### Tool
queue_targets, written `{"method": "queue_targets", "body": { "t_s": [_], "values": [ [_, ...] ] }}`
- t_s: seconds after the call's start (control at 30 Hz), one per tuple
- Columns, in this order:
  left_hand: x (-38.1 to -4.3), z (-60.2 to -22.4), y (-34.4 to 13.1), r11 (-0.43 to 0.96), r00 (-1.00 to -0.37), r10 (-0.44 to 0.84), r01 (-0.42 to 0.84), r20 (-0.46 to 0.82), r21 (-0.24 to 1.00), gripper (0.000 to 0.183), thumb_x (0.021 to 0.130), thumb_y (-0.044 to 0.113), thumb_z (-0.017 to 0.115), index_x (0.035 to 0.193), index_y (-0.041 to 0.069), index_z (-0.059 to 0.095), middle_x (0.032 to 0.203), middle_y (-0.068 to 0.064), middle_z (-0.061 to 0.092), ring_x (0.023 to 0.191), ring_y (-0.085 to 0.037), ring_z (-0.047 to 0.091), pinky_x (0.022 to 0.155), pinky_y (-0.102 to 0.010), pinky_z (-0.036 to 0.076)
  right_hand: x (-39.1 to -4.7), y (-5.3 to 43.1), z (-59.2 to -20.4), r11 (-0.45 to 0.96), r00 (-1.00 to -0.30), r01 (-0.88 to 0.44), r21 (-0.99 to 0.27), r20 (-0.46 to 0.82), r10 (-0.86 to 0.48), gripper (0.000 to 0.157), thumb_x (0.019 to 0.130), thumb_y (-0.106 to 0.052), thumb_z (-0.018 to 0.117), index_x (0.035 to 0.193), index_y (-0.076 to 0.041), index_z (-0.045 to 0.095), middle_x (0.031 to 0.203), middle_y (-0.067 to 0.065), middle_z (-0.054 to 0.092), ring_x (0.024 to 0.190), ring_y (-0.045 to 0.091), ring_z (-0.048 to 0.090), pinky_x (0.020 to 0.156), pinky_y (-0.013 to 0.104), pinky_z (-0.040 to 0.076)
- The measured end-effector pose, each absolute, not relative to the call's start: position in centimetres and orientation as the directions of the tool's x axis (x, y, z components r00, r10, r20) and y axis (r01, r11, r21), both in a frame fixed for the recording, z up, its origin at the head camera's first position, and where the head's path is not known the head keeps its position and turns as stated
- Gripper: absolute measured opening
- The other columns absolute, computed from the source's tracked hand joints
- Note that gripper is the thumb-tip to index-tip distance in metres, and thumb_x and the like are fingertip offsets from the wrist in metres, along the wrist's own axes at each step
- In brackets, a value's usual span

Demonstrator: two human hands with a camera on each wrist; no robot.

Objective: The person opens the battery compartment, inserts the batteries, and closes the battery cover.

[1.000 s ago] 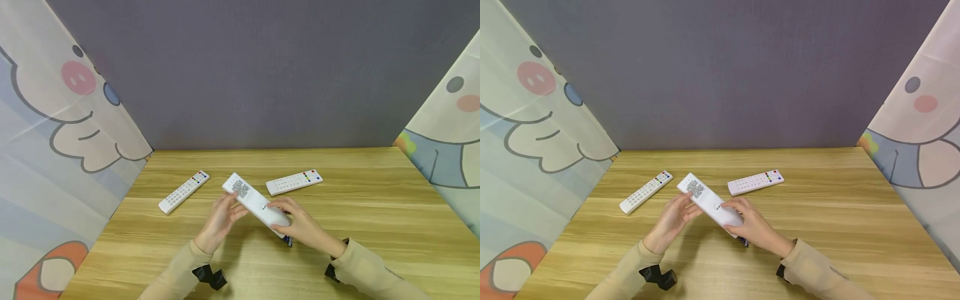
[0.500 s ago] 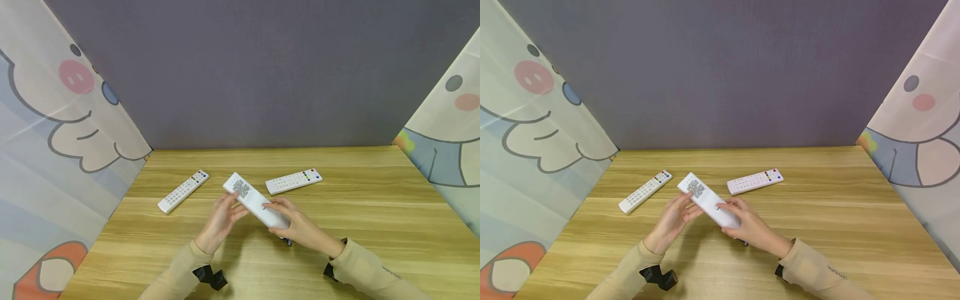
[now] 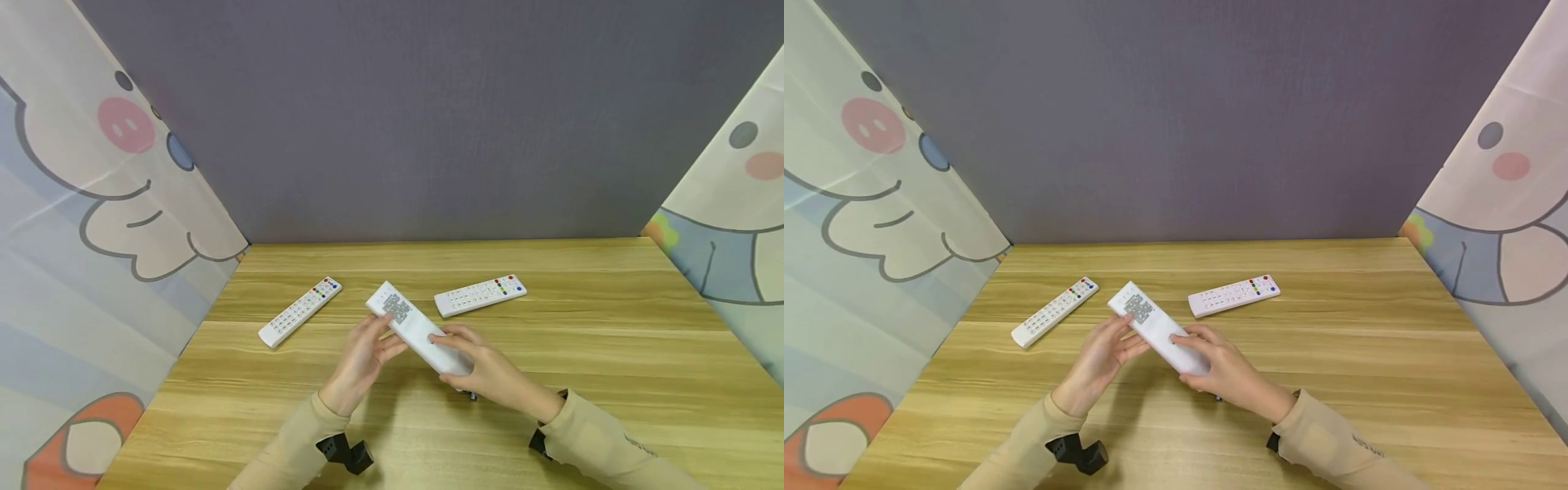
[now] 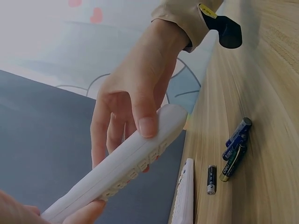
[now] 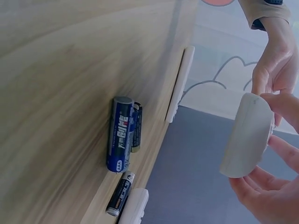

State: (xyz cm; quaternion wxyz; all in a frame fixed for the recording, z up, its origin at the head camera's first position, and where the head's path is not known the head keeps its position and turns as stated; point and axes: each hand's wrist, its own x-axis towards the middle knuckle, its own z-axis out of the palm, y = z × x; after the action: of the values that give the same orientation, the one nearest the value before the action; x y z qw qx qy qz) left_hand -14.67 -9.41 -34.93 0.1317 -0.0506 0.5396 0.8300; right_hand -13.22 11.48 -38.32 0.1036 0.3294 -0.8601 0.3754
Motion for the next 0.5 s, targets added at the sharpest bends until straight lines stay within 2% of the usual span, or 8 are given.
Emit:
{"method": "queue_targets", "body": {
  "t_s": [0.13,0.27,0.5],
  "values": [
    [-14.69,-35.08,-9.3,-0.375,-0.961,0.165,-0.27,-0.223,0.887,0.04,0.092,0.011,0.043,0.127,-0.008,0.033,0.115,-0.021,0.048,0.089,-0.023,0.06,0.082,-0.032,0.051,-13.27,11.45,-38.28,0.508,-0.766,-0.64,-0.576,0.436,-0.472,0.054,0.066,-0.019,0.076,0.116,-0.013,0.057,0.119,0.012,0.051,0.095,0.022,0.054,0.069,0.028,0.053],
    [-14.73,-35.08,-9.2,-0.375,-0.962,0.168,-0.264,-0.214,0.889,0.04,0.092,0.01,0.043,0.126,-0.01,0.032,0.115,-0.022,0.047,0.09,-0.023,0.06,0.082,-0.031,0.051,-13.38,11.4,-38.31,0.489,-0.752,-0.657,-0.573,0.458,-0.474,0.054,0.064,-0.016,0.077,0.113,-0.011,0.057,0.116,0.011,0.052,0.096,0.023,0.054,0.071,0.032,0.053],
    [-14.65,-34.95,-9.11,-0.376,-0.962,0.176,-0.262,-0.209,0.889,0.041,0.092,0.01,0.044,0.125,-0.011,0.032,0.114,-0.022,0.047,0.087,-0.021,0.06,0.081,-0.028,0.051,-13.42,11.34,-38.26,0.469,-0.756,-0.65,-0.598,0.447,-0.478,0.052,0.064,-0.014,0.077,0.111,-0.012,0.056,0.116,0.007,0.053,0.097,0.02,0.054,0.072,0.031,0.054]
  ]
}}
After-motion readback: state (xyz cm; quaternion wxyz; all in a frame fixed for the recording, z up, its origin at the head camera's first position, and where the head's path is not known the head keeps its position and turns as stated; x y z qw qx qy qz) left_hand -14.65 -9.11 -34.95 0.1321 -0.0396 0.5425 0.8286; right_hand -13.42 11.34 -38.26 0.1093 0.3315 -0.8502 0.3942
